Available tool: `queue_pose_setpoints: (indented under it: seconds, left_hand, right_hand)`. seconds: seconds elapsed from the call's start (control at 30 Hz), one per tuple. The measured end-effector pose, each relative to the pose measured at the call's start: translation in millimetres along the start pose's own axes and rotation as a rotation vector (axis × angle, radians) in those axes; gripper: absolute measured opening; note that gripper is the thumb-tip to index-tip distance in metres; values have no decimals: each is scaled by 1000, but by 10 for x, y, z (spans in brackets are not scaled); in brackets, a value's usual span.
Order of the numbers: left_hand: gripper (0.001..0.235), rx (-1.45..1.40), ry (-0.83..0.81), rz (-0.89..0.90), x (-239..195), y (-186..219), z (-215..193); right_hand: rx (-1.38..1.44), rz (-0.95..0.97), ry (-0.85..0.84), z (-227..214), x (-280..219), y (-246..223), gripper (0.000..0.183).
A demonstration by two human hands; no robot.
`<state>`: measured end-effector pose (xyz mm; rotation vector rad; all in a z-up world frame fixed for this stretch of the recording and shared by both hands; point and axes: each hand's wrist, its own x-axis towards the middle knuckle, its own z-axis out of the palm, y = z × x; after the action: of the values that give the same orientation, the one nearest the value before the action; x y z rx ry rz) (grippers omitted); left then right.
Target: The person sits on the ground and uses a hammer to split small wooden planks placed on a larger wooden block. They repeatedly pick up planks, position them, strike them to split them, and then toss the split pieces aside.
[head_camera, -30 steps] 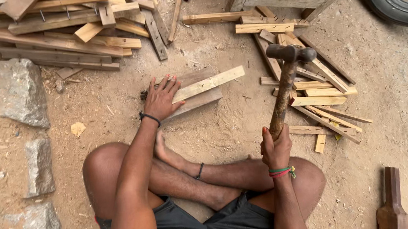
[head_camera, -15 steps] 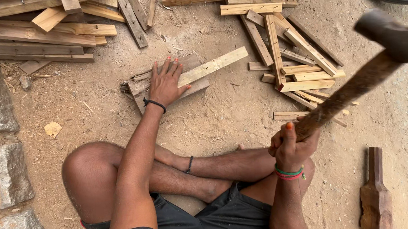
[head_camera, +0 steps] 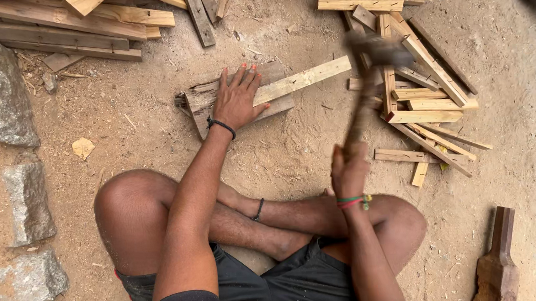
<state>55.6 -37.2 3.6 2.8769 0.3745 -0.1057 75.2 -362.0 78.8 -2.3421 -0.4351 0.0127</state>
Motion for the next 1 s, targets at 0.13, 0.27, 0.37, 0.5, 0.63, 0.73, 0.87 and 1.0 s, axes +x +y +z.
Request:
queue_pose_setpoints:
  seconds: [0.13, 0.27, 0.37, 0.5, 0.63, 0.73, 0.87, 1.0]
  left_hand:
    - [84, 20, -34, 3, -70, 11, -29]
    - [85, 16, 14, -6, 31, 26, -2]
    - [84, 43, 35, -14, 46, 5, 81]
    - [87, 35, 68, 0, -80, 58, 53]
    - [86, 13, 44, -16, -54, 30, -75]
    - [82, 19, 105, 43, -125, 11, 9]
    - [70, 103, 120, 65, -129, -18, -15]
    - [67, 60, 137, 74, -179, -26, 29]
  right_hand:
    - [-233, -24, -288, 322, -151, 454, 33]
    - [-194, -43, -263, 172, -184, 557, 34]
    - [-58, 241, -366, 137, -182, 593, 36]
    - [62, 396, -554, -73, -107, 668, 34]
    - [464, 667, -649, -43, -72, 667, 27]
    - [633, 724, -671, 57, -136, 711, 23]
    - [649, 697, -701, 281, -205, 606, 22]
    - [648, 619, -799, 176, -207, 617, 17]
